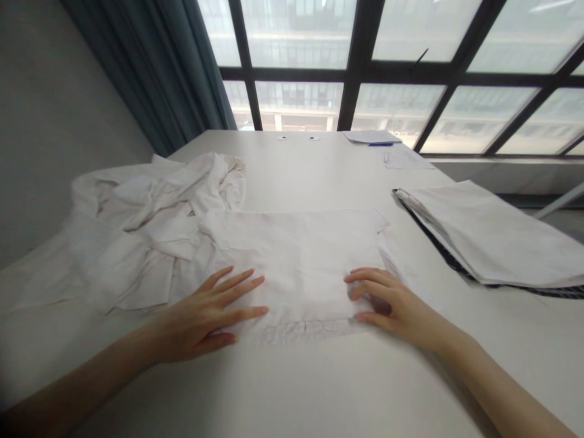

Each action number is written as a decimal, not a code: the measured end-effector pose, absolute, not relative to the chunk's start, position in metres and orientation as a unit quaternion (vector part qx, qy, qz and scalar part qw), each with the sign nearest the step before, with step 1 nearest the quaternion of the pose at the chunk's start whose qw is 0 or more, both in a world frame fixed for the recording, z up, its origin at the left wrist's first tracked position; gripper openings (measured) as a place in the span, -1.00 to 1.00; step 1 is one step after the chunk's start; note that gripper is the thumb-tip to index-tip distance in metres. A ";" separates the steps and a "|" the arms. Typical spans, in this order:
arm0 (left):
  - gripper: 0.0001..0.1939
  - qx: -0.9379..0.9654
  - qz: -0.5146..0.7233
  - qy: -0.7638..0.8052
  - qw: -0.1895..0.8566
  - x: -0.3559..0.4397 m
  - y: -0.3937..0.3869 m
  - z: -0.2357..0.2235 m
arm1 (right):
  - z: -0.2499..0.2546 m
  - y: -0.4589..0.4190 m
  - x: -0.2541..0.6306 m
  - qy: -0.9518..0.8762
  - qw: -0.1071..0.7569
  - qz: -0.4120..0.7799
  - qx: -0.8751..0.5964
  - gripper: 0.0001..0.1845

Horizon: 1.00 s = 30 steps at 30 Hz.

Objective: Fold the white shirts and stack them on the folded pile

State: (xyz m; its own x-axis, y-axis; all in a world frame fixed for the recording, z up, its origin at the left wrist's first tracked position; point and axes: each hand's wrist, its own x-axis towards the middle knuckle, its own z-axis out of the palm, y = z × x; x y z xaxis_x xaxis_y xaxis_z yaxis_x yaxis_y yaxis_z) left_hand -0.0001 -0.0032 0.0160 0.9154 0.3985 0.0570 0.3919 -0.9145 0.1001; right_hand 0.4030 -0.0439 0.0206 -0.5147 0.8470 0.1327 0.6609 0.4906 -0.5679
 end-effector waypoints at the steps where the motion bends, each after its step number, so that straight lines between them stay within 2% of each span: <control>1: -0.48 0.978 0.037 0.199 0.046 0.001 -0.004 0.017 | 0.021 -0.044 0.401 -0.841 0.209 0.224 -0.446 -0.80; 9: -0.45 0.975 0.032 0.209 0.063 0.000 -0.004 0.012 | 0.012 -0.041 0.398 -0.849 0.230 0.181 -0.439 -0.85; 19: -0.45 0.972 0.030 0.221 0.071 -0.001 -0.003 0.011 | 0.016 -0.045 0.400 -0.854 0.154 0.192 -0.457 -0.47; 21: -0.46 0.966 0.047 0.243 0.073 -0.002 -0.002 0.009 | 0.018 -0.046 0.398 -0.857 0.149 0.194 -0.453 -0.54; 25: -0.48 0.950 0.086 0.292 0.072 -0.006 0.004 0.003 | 0.021 -0.047 0.398 -0.862 0.155 0.194 -0.442 -0.83; 30: -0.49 0.945 0.098 0.305 0.066 -0.008 0.007 0.000 | 0.023 -0.045 0.405 -0.869 0.164 0.198 -0.422 -0.89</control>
State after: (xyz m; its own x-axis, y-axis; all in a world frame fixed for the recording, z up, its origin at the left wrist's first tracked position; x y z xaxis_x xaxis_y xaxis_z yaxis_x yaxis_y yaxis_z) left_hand -0.0080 0.0067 0.0000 0.7943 0.5898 0.1456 0.5637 -0.8049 0.1852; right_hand 0.4055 -0.0447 0.0233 -0.5905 0.7984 0.1177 0.6688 0.5657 -0.4825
